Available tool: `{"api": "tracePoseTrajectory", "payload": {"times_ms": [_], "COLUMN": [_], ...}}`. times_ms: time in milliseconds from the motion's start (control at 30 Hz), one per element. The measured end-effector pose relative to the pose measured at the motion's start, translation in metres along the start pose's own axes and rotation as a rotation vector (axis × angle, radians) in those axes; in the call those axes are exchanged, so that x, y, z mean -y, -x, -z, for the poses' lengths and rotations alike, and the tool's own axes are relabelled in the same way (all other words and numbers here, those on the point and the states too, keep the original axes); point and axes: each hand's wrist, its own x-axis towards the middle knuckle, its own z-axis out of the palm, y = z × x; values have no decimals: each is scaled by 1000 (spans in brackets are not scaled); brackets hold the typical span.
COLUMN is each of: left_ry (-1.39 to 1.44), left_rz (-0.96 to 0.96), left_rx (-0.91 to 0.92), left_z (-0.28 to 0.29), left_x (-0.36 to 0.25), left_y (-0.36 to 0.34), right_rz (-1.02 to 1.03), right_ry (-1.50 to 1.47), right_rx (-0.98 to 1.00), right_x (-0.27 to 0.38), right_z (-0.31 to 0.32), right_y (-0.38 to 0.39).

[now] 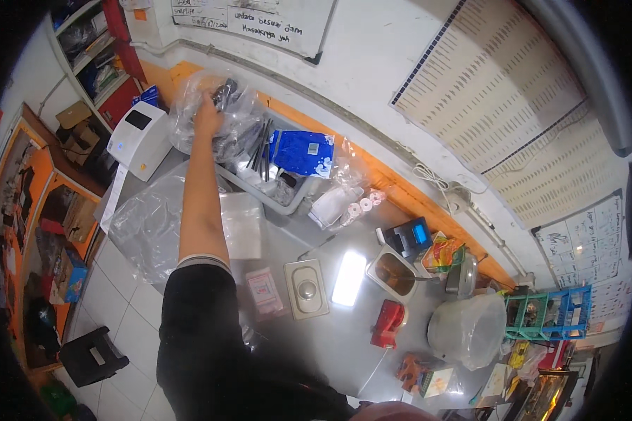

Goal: The person packs cooked food into a takeaway box, adds a receipt, and places the box into a branded paper bag. They then add a small packet and a receipt into the bag, seal it, and place it on the counter.

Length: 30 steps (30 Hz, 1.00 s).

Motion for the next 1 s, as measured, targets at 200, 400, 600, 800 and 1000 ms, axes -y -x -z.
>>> {"api": "tracePoseTrajectory", "payload": {"times_ms": [200, 400, 600, 800, 1000], "left_ry": [-53, 500, -233, -188, -361], "left_rz": [237, 175, 148, 216, 351], "left_rx": [-108, -254, -19, 35, 209], "left_z": [17, 22, 11, 3, -18], "left_x": [-58, -61, -23, -27, -61], "left_y": [4, -11, -9, 5, 11], "right_rz": [-39, -35, -33, -56, -107], "right_ry": [3, -1, -14, 0, 11], "right_rx": [-15, 0, 10, 4, 0], "right_x": [1, 3, 12, 18, 20], "right_z": [1, 1, -1, 3, 7], "right_y": [13, 8, -1, 1, 7]}}
